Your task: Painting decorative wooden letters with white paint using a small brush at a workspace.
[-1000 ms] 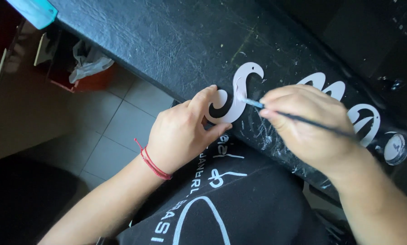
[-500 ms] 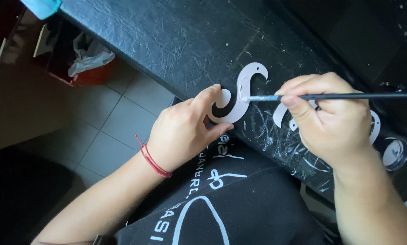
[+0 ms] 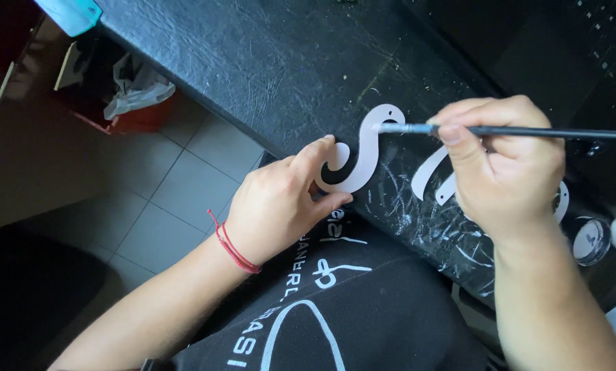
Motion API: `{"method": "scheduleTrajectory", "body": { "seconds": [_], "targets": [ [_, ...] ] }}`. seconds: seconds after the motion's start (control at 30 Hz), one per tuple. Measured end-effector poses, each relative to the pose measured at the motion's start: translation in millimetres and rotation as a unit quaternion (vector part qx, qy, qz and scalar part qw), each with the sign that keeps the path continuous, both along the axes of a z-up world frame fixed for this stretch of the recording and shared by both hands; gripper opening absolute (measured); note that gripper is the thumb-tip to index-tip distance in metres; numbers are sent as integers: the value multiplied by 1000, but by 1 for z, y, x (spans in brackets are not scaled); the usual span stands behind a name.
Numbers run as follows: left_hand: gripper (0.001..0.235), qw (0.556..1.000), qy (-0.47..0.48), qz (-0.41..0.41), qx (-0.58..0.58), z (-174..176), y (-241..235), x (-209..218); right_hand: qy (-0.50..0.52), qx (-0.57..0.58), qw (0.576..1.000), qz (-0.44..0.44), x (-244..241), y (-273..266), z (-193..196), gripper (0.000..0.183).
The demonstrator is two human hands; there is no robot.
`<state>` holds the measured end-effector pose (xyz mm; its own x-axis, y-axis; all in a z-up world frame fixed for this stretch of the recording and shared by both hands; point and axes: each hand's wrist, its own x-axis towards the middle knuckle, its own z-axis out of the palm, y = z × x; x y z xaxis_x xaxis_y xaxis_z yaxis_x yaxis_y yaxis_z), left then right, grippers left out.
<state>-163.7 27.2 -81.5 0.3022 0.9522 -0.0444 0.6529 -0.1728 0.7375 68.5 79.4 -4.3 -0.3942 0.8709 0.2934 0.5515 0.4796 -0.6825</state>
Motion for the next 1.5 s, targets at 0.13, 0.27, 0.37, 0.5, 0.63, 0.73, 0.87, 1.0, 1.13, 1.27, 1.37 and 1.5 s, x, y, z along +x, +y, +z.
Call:
{"method": "scheduleTrajectory", "body": {
  "seconds": [0.13,0.27,0.37,0.5,0.63,0.73,0.87,1.0,1.13,1.27,1.37,1.5],
  "targets": [
    [70,1000,-11,-8,22,0,0,-1,11,-35,999,2,-3,-3,-4,9],
    [70,1000,0,-2,10,-1,0,0,-11,20,1000,3,-3,4,-16,10],
    [71,1000,4,3,10,-1,-1,0,23,25,999,-32,0,4,-20,11],
    [71,1000,3,2,14,-1,1,0,65,2,997,-27,-1,0,-13,11],
    [69,1000,2,0,7,0,1,0,42,0,999,-7,-6,2,-19,7],
    [69,1000,7,0,9,0,1,0,60,20,997,-36,-2,7,-28,12],
    [70,1000,7,6,6,1,1,0,61,41,996,-53,3,4,-23,12],
    [69,1000,12,9,6,1,1,1,98,-15,995,-32,4,-3,-22,8],
    [69,1000,18,-2,-2,4,2,-1,81,0,996,-40,4,1,-31,10],
    [72,1000,24,5,-20,3,1,0,78,19,995,-65,7,3,-33,13],
    [72,1000,24,6,-13,3,2,1,105,21,991,-75,7,0,-28,11],
    [74,999,34,4,-11,1,1,0,105,0,993,-49,3,-4,-26,10]
  ]
}}
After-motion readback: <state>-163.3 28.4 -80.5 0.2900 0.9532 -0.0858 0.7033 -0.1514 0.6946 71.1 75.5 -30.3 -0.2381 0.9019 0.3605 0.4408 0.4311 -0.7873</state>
